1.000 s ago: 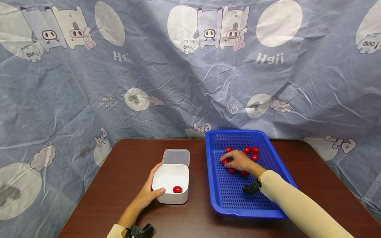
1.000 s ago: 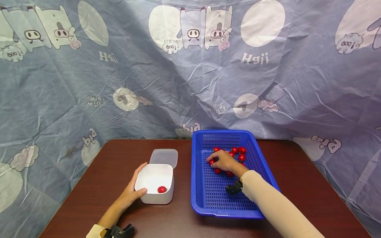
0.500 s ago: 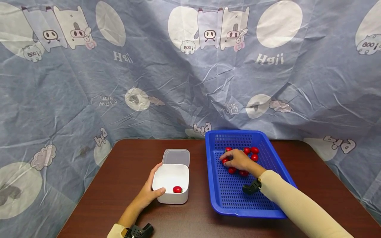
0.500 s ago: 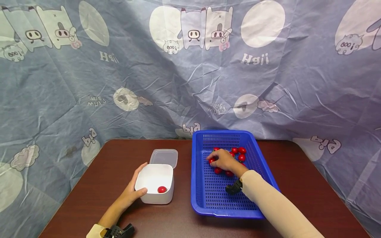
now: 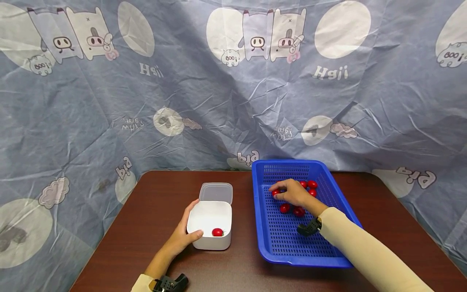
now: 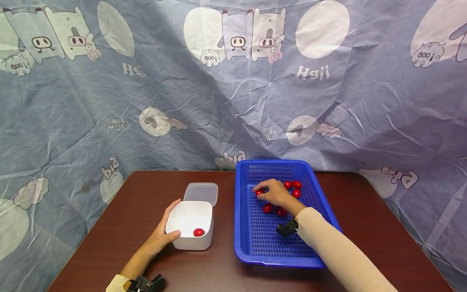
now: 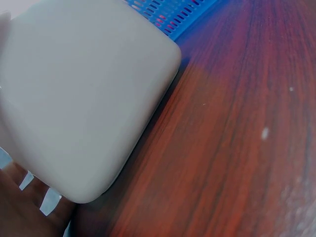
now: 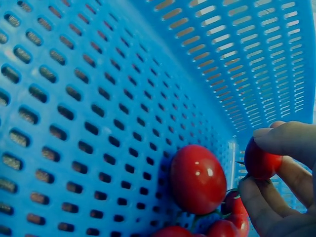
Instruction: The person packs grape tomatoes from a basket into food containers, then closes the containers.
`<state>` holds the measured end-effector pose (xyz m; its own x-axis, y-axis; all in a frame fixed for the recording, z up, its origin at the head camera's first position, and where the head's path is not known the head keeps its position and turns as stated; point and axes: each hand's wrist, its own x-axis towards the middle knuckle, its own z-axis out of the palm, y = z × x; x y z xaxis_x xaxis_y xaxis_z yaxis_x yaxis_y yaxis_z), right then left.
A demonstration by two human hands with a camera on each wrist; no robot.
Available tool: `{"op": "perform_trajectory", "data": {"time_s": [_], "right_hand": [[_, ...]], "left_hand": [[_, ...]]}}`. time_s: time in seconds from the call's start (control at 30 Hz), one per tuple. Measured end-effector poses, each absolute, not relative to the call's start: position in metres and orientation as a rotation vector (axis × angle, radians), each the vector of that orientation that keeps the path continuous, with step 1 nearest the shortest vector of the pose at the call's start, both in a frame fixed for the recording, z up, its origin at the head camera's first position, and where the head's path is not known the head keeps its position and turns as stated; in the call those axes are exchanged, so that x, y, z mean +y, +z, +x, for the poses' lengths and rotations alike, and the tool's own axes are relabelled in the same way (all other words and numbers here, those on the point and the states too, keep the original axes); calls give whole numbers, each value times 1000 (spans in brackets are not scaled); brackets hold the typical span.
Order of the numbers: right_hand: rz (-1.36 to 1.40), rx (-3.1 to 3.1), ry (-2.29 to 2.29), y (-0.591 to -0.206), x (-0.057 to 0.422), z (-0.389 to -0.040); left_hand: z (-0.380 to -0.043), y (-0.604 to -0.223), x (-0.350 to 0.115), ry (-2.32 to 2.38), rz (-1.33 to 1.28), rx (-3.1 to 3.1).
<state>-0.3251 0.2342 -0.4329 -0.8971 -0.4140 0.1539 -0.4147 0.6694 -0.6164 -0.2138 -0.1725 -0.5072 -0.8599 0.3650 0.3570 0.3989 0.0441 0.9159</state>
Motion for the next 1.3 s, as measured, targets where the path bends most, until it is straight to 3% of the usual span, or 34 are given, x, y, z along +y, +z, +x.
{"op": "perform_trajectory", "data": {"time_s": [0.83, 1.3], "right_hand": [[815, -2578, 1333, -395, 214, -315], [974, -2483, 1518, -351, 183, -278]], "left_hand": [[-213, -506, -170, -2012, -826, -2236], [-212, -505, -170, -2028, -824, -2228]]}}
